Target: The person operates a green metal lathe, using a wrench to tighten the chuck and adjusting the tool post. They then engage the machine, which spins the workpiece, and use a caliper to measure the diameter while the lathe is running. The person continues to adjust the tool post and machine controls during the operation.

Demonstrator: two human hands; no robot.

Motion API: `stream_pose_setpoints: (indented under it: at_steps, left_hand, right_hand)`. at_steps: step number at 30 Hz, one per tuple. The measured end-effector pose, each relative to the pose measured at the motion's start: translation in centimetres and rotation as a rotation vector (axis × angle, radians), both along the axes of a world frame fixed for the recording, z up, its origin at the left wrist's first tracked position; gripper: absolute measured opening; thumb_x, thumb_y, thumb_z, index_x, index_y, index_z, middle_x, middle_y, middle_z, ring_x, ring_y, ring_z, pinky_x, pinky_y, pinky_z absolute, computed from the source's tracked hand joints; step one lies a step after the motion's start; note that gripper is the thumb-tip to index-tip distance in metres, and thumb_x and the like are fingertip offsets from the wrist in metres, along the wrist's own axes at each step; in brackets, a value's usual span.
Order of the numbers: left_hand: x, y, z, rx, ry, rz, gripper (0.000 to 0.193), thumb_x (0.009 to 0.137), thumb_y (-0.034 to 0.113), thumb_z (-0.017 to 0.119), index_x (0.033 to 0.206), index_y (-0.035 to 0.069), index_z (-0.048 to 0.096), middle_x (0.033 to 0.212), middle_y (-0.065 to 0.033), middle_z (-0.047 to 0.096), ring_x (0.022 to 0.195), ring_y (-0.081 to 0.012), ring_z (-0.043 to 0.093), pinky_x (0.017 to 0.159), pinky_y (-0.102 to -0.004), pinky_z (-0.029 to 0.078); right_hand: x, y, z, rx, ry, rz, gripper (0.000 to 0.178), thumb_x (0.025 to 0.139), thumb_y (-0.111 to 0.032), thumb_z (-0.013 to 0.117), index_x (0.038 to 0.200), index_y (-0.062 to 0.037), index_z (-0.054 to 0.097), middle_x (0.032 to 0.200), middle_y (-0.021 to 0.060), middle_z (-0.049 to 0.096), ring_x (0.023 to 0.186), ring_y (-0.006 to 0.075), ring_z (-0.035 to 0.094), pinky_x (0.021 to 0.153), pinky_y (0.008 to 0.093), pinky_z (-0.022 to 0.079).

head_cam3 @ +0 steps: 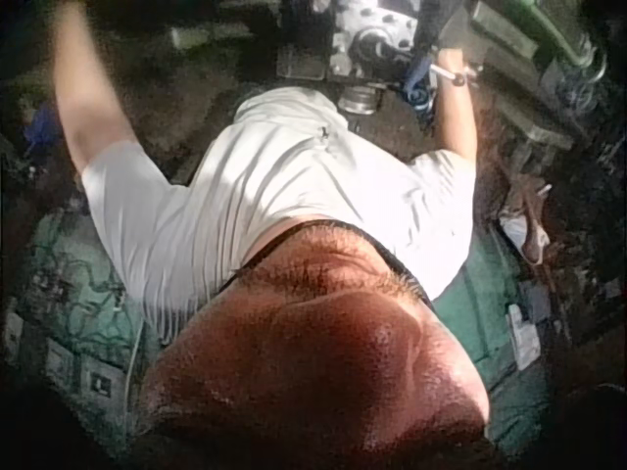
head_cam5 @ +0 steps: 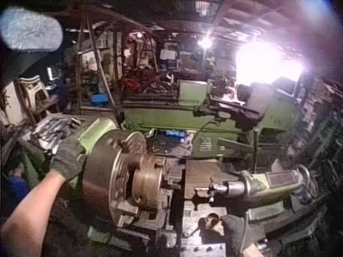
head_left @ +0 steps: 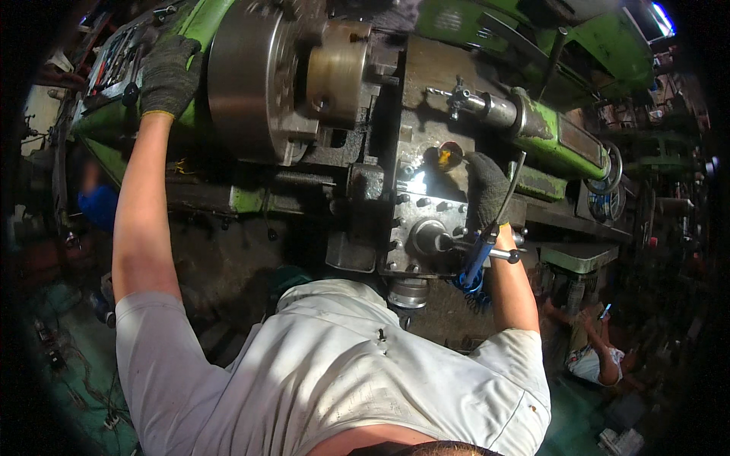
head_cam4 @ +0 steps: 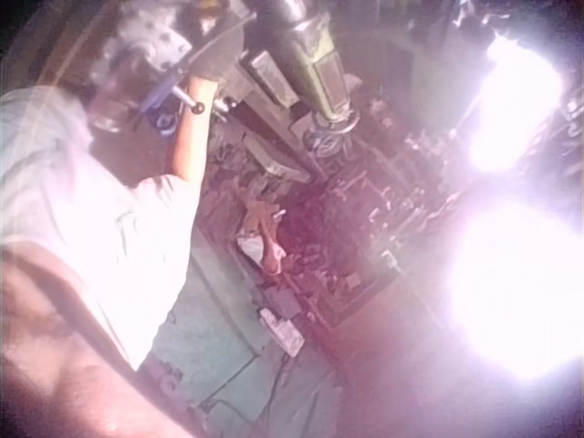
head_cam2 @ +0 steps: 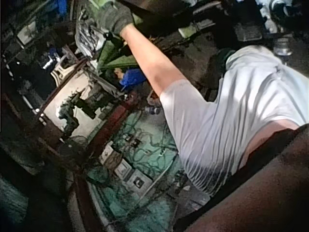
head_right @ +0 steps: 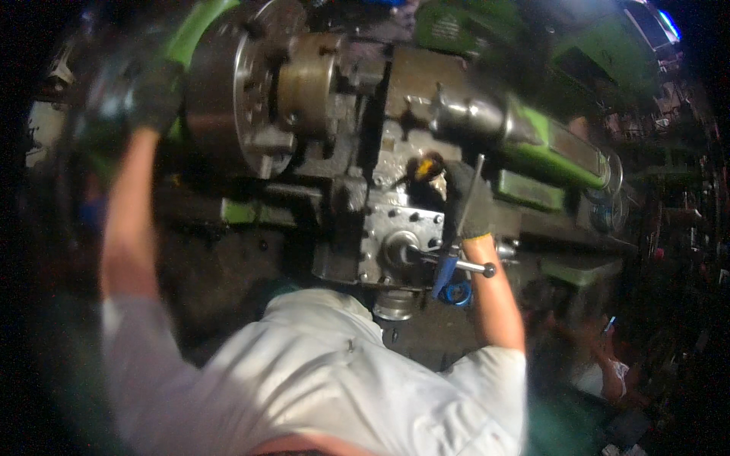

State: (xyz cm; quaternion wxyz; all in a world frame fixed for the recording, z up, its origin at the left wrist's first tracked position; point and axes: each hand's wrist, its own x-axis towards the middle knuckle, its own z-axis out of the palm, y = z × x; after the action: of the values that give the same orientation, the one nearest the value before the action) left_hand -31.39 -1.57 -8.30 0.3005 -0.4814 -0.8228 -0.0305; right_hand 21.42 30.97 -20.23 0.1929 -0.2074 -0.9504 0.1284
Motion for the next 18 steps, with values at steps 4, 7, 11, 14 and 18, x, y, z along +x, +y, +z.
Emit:
stream_pose_setpoints:
  at_steps: [4, 7, 11, 14, 18]
  left_hand:
    - [-0.5, -0.1, -0.3, -0.004, 0.029, -0.001, 0.023, 0.095, 0.028, 0.065, 0.107, 0.011, 0.074, 0.114, -0.0146, 0.068, 0.110, -0.0374, 0.063, 0.097, -0.0496, 0.049]
    - [-0.8, -0.3, -0.5, -0.010, 0.044, 0.005, 0.023, 0.095, 0.029, 0.064, 0.107, 0.012, 0.074, 0.115, -0.0146, 0.068, 0.110, -0.0373, 0.063, 0.097, -0.0500, 0.049]
    - [-0.6, -0.2, -0.4, -0.024, 0.016, 0.025, 0.025, 0.096, 0.031, 0.063, 0.108, 0.013, 0.074, 0.115, -0.0146, 0.068, 0.111, -0.0369, 0.063, 0.098, -0.0506, 0.048]
    - [-1.5, -0.5, -1.1, 0.014, 0.128, -0.035, 0.025, 0.096, 0.030, 0.063, 0.109, 0.012, 0.074, 0.115, -0.0144, 0.069, 0.111, -0.0366, 0.064, 0.098, -0.0497, 0.048]
    - [-1.2, -0.4, -0.8, 0.020, 0.061, -0.046, 0.023, 0.095, 0.028, 0.064, 0.107, 0.010, 0.073, 0.114, -0.0145, 0.069, 0.110, -0.0366, 0.064, 0.098, -0.0491, 0.049]
  right_hand:
    - [0.0, -0.3, -0.1, -0.043, -0.066, -0.060, 0.031, 0.087, 0.001, 0.064, 0.117, -0.0019, 0.070, 0.115, 0.0198, 0.071, 0.109, 0.0396, 0.068, 0.094, 0.0454, 0.055]
    - [0.1, -0.2, 0.3, 0.063, 0.042, -0.010, 0.035, 0.083, 0.000, 0.065, 0.117, -0.0039, 0.070, 0.113, 0.0186, 0.072, 0.103, 0.0399, 0.070, 0.086, 0.0463, 0.058]
    - [0.5, 0.1, 0.4, 0.137, 0.104, -0.020, 0.034, 0.084, -0.001, 0.065, 0.118, -0.0038, 0.069, 0.113, 0.0184, 0.072, 0.099, 0.0390, 0.071, 0.085, 0.0444, 0.059]
    - [0.6, 0.7, -1.0, 0.039, 0.168, -0.041, 0.033, 0.086, -0.002, 0.066, 0.119, -0.0034, 0.069, 0.112, 0.0186, 0.073, 0.098, 0.0386, 0.072, 0.085, 0.0428, 0.059]
    - [0.6, 0.5, -2.2, -0.311, 0.100, -0.224, 0.037, 0.089, 0.007, 0.061, 0.124, 0.0000, 0.070, 0.122, 0.0163, 0.073, 0.114, 0.0262, 0.069, 0.099, 0.0354, 0.053]
